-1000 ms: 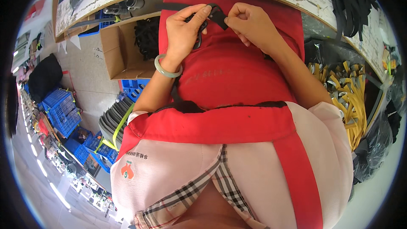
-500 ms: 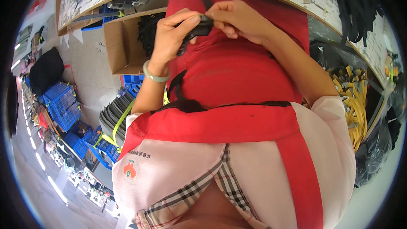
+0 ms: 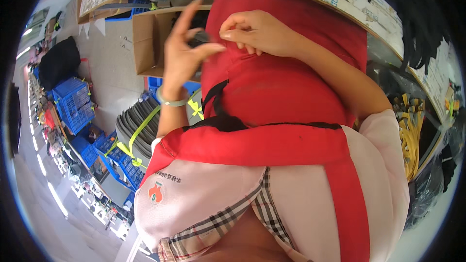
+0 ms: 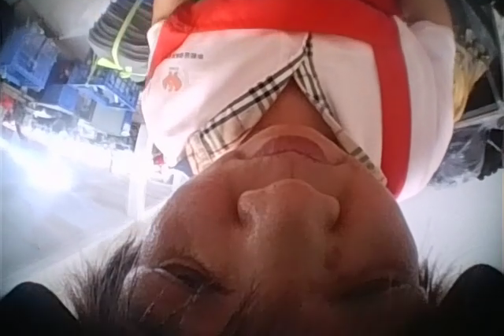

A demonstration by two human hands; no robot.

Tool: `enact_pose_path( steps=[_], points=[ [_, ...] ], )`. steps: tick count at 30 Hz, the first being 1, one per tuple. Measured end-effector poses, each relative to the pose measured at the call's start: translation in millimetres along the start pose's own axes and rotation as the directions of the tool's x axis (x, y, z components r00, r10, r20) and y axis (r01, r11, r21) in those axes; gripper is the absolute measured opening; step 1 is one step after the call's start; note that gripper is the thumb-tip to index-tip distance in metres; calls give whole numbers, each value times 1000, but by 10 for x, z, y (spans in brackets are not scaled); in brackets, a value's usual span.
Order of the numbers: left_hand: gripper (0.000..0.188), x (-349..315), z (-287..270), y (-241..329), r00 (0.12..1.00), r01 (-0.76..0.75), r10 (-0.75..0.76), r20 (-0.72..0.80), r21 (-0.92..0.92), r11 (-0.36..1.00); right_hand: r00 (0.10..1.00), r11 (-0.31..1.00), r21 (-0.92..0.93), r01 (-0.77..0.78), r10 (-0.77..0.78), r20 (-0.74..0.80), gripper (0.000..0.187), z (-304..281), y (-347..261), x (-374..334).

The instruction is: Assembling plastic buckles onto fabric straps at a workbench.

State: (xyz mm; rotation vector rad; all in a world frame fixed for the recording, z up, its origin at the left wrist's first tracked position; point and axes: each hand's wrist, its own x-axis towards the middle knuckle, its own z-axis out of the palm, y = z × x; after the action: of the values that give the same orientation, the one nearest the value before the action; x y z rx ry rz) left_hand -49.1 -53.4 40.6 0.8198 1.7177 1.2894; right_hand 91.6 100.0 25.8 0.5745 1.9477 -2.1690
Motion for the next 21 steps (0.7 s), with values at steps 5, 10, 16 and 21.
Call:
enact_pose_path(
  steps=[5,10,16,21],
  points=[
    [95,251,474,-128,981,34,-29,192,-26,999,993,998,-27,-54,50,-109,18,-247,185,-132],
    [88,358,698,-247,925,91,-36,378,-128,988,986,993,87,-76,88,-139,25,-292,411,-258],
    [33,583,594,-665,800,585,-269,536,-797,151,947,901,425,86,59,-315,21,-564,377,-284],
    [31,590,844,-190,769,591,-495,404,-744,311,935,902,407,146,9,-355,23,-490,411,-338]
  ],
)
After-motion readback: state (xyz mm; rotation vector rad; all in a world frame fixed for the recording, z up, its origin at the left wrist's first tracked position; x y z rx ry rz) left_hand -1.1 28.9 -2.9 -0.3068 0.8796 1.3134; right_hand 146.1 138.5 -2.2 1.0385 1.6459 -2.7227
